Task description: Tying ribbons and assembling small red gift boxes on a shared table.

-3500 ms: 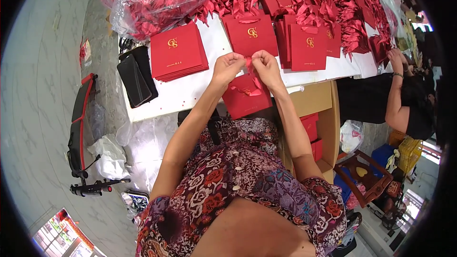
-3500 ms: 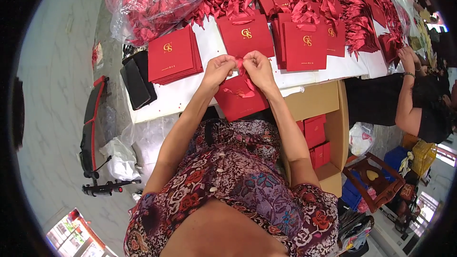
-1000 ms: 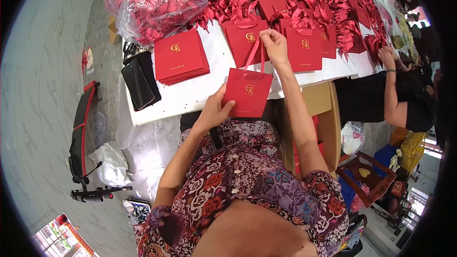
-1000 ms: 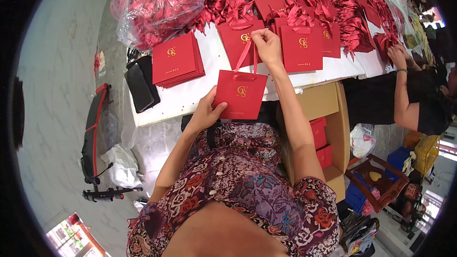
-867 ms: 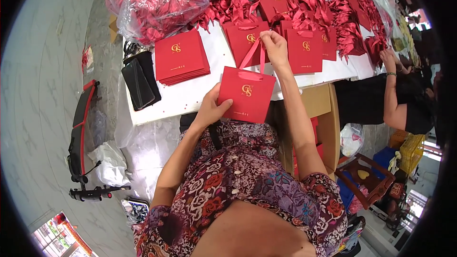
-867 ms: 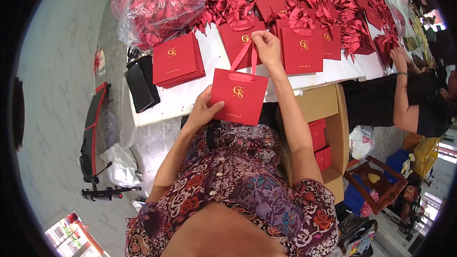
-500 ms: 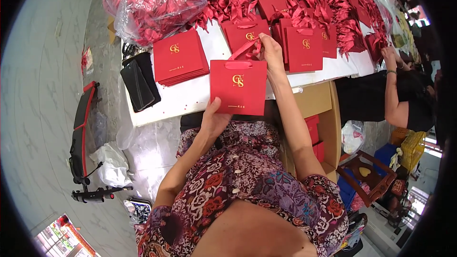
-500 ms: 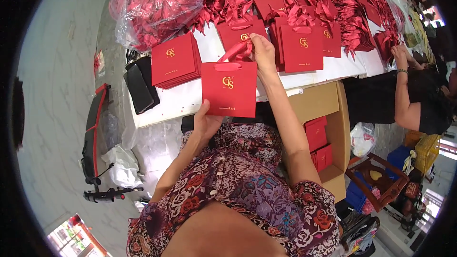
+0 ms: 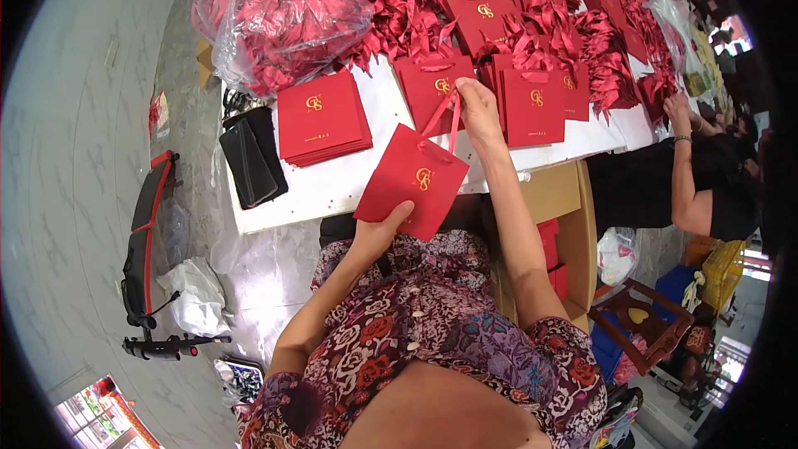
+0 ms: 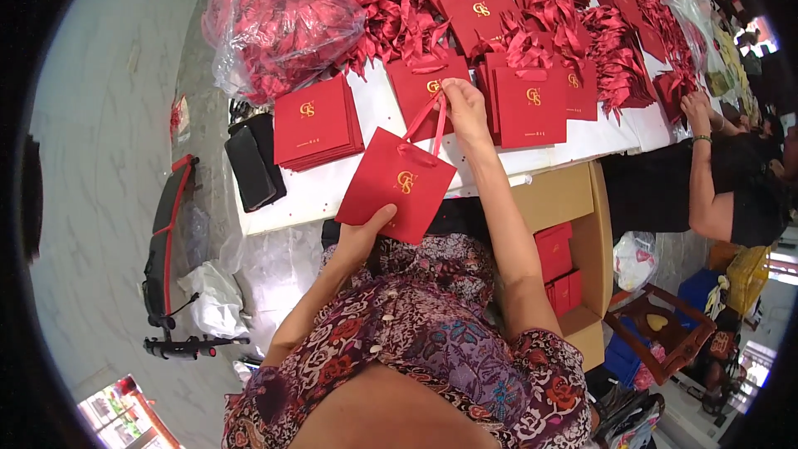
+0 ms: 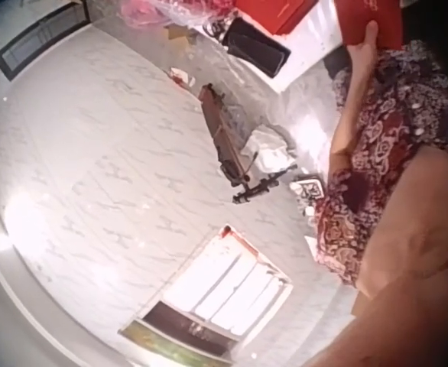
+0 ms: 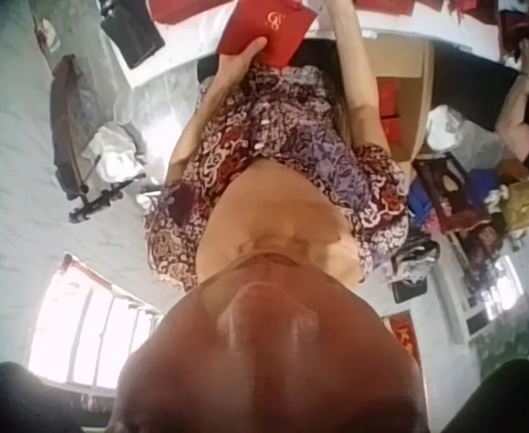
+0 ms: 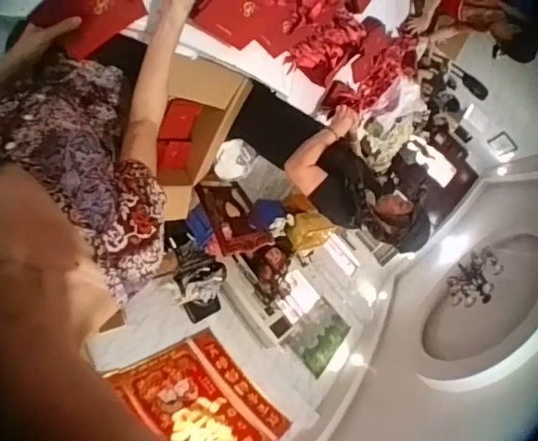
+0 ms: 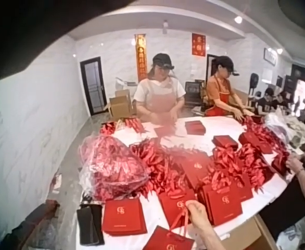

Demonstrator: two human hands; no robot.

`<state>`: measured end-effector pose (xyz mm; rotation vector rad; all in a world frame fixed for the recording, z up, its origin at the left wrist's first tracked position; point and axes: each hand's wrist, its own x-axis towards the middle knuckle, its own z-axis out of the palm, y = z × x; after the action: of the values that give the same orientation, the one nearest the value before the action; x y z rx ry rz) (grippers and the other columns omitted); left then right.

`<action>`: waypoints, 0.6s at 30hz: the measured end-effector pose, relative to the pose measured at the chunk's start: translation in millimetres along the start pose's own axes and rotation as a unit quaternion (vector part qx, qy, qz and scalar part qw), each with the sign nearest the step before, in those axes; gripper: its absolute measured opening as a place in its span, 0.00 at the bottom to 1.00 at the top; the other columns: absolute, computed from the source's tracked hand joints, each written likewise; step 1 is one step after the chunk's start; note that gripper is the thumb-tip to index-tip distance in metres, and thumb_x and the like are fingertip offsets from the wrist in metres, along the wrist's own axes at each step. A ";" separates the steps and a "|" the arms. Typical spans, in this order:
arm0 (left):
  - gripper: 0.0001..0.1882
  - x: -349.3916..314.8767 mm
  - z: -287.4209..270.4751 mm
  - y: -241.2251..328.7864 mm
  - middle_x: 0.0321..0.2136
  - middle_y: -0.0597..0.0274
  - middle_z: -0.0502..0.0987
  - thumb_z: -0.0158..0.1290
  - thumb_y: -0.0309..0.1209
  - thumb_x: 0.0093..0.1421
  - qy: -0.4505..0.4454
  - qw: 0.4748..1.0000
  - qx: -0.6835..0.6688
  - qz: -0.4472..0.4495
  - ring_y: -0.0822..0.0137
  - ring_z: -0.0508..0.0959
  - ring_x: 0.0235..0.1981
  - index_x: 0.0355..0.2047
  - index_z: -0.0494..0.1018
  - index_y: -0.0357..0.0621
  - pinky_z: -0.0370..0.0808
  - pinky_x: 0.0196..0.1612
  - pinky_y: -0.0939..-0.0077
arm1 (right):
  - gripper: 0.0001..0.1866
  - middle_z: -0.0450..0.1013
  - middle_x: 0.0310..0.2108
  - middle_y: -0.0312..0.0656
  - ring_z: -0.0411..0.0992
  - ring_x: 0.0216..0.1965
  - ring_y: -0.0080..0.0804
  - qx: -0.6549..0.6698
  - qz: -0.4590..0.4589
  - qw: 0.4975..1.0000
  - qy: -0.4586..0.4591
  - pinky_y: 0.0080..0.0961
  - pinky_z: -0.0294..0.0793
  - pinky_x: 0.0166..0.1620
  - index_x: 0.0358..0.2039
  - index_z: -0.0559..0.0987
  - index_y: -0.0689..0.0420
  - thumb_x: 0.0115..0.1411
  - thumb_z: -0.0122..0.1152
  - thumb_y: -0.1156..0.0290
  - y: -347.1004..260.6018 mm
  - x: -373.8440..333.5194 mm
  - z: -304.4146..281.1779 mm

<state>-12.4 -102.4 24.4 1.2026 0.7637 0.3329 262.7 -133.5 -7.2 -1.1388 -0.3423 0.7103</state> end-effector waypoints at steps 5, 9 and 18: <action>0.13 -1.7 -9.9 -2.9 0.34 0.63 0.80 0.60 0.28 0.60 0.005 0.996 0.058 0.064 0.71 0.78 0.35 0.44 0.75 0.37 0.75 0.40 0.76 | 0.08 0.73 0.30 0.31 0.72 0.32 0.17 -0.026 -0.001 1.000 -0.005 0.19 0.76 0.39 0.38 0.76 0.58 0.68 0.55 0.66 -4.1 -1.5 16.5; 0.26 10.9 -3.1 16.6 0.44 0.54 0.76 0.58 0.18 0.52 0.006 0.897 0.260 0.357 0.57 0.75 0.48 0.53 0.72 0.40 0.70 0.52 0.68 | 0.09 0.75 0.32 0.31 0.73 0.32 0.17 -0.141 0.007 0.989 -0.041 0.17 0.75 0.38 0.41 0.78 0.58 0.67 0.57 0.66 -11.8 16.2 1.3; 0.39 36.3 36.8 -31.8 0.58 0.49 0.66 0.62 0.29 0.45 -0.004 0.730 0.588 0.349 0.49 0.66 0.59 0.61 0.65 0.42 0.63 0.59 0.56 | 0.09 0.78 0.31 0.40 0.77 0.31 0.30 -0.397 -0.215 0.892 0.002 0.25 0.75 0.37 0.37 0.81 0.59 0.60 0.62 0.68 -22.5 55.2 41.4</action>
<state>33.7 -117.6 -12.1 2.7317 0.4232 0.4654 286.7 -72.6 24.2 -1.7539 -0.9047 0.1501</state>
